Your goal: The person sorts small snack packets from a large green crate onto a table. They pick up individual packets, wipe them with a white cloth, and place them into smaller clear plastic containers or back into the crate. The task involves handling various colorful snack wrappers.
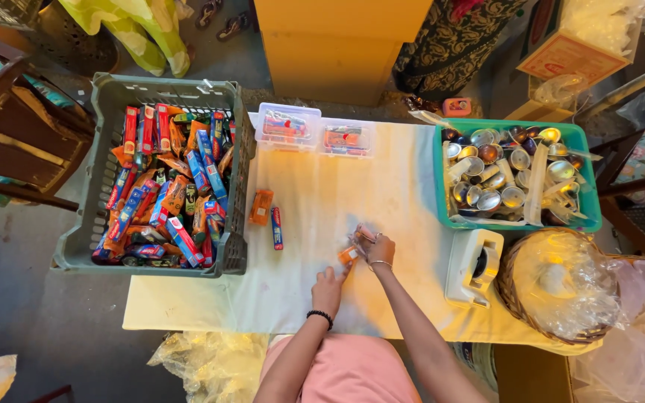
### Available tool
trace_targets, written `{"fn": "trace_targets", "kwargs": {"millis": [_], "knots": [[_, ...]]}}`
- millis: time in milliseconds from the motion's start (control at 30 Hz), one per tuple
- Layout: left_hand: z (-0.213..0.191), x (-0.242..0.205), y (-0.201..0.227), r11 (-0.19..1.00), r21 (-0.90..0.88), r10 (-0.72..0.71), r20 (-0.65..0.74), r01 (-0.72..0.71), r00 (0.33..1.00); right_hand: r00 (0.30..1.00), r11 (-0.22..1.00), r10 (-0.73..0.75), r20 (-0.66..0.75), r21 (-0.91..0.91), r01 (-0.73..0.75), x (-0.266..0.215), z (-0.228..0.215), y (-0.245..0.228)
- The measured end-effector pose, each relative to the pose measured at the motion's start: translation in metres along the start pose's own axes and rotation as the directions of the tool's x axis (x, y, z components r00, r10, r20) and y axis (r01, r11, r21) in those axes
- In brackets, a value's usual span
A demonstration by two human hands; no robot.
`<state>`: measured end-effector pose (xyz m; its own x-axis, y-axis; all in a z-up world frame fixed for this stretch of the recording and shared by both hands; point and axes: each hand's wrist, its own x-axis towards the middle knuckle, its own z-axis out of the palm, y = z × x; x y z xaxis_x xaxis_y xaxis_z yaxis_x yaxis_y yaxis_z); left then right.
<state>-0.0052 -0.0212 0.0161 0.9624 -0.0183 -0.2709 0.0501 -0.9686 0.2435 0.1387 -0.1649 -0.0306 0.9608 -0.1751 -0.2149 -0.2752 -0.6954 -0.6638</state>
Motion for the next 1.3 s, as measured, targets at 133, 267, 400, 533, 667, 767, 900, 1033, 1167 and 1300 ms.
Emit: {"fn": "trace_targets", "kwargs": {"millis": [133,267,400,533,667,767,900,1033,1167,1300], "knots": [[-0.003,-0.003,0.005,0.992,0.122,-0.034,-0.054,0.04,0.998,0.993,0.901,-0.107,0.053,0.427,0.074,-0.031,-0.044,-0.042],[0.016,-0.002,0.005,0.984,0.156,-0.073,-0.084,0.085,0.994,0.791,0.786,-0.611,0.04,-0.093,0.611,-0.081,-0.1,-0.078],[0.029,-0.004,0.001,0.991,0.073,-0.105,-0.127,0.115,0.986,0.85,0.847,-0.525,-0.032,0.082,0.526,-0.087,-0.079,-0.031],[0.006,-0.016,-0.012,0.997,0.072,-0.002,-0.114,0.01,0.994,0.996,0.948,-0.06,0.072,0.315,0.034,-0.076,-0.06,-0.007],[0.019,-0.03,-0.036,0.96,0.015,0.279,-0.145,-0.28,0.949,0.729,0.743,-0.668,0.151,0.202,0.638,-0.059,-0.038,0.011],[0.04,-0.031,-0.048,0.892,-0.099,0.394,-0.313,-0.442,0.864,0.578,0.612,-0.765,0.284,0.037,0.79,-0.083,-0.056,-0.058],[0.018,-0.025,-0.032,0.949,-0.054,0.295,-0.202,-0.312,0.934,0.825,0.869,-0.463,0.324,-0.015,0.494,-0.073,-0.043,-0.073],[0.006,-0.016,-0.025,0.972,-0.104,0.195,-0.131,-0.209,0.972,0.864,0.952,-0.292,0.411,0.043,0.302,-0.054,-0.038,-0.073],[0.01,-0.018,-0.025,0.979,-0.101,0.162,-0.129,-0.175,0.978,0.849,0.947,-0.148,0.507,0.32,-0.026,-0.037,-0.029,-0.064],[0.01,-0.019,-0.025,0.982,-0.107,0.145,-0.124,-0.159,0.982,0.863,0.978,-0.205,0.462,0.075,0.193,0.0,0.011,-0.007]]}}
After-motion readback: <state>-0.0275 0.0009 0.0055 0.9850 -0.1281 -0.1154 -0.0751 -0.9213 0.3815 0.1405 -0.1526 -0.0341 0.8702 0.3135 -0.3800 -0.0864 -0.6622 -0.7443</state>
